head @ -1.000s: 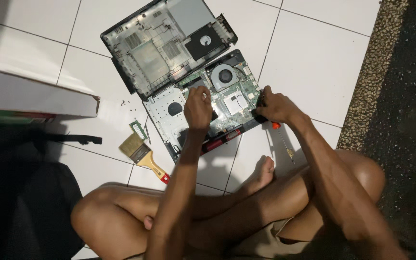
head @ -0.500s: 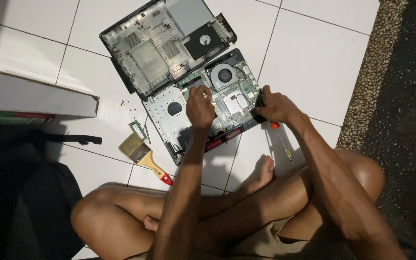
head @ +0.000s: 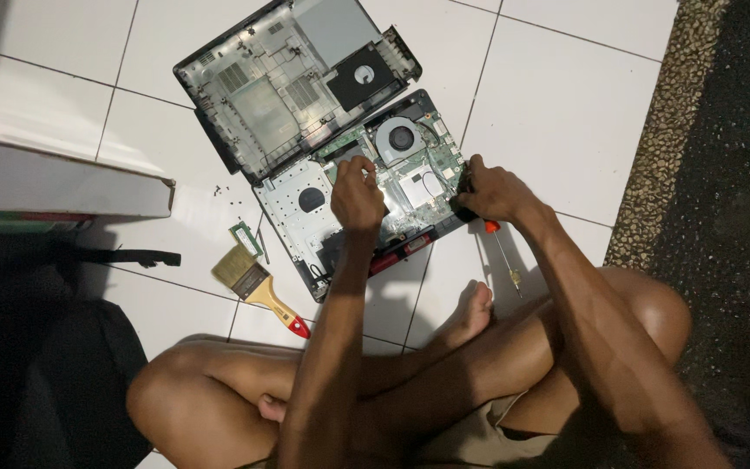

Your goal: The person is sitting on the floor and using a screwdriver to remove screws from the internal components of a disassembled laptop. They systematically loosen screws from the motherboard area and place them on the floor.

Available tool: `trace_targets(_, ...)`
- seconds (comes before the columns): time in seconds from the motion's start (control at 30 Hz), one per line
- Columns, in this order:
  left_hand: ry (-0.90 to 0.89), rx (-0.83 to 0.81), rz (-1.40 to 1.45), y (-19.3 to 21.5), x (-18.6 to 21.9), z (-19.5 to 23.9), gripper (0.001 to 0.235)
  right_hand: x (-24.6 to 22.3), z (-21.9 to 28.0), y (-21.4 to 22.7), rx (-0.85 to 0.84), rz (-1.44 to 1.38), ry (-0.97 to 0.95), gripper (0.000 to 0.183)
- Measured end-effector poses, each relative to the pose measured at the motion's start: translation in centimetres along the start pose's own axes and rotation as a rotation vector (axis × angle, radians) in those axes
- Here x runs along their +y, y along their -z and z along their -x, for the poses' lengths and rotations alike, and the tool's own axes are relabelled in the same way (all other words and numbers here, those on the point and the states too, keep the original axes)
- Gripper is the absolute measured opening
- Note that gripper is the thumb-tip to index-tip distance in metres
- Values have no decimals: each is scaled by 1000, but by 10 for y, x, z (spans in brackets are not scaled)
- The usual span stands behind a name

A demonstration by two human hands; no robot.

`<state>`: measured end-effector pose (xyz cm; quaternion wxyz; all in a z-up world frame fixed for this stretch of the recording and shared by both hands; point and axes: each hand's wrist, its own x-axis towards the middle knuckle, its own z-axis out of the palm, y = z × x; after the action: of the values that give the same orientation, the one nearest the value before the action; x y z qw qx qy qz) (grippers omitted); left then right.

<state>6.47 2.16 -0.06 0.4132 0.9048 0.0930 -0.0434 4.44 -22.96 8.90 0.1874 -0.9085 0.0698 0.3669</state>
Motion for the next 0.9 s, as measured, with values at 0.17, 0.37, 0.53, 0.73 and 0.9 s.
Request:
trace_targets(0.17, -50, 65, 1, 3, 7, 19, 14, 5, -3, 1, 28, 10, 1, 59)
trace_targets(0.37, -106, 74, -34, -18, -11, 5, 12, 10, -8, -3, 36, 21, 11, 56)
trace_targets(0.53, -80, 42, -89, -14, -3, 8, 18, 15, -10, -6, 36, 18, 25, 60)
trace_targets(0.73, -50, 24, -94, -13, -2, 4, 19, 11, -7, -4, 44, -5, 25, 56)
trace_targets(0.9, -71, 39, -52, -16, -6, 6, 18, 13, -9, -6, 43, 32, 37, 59)
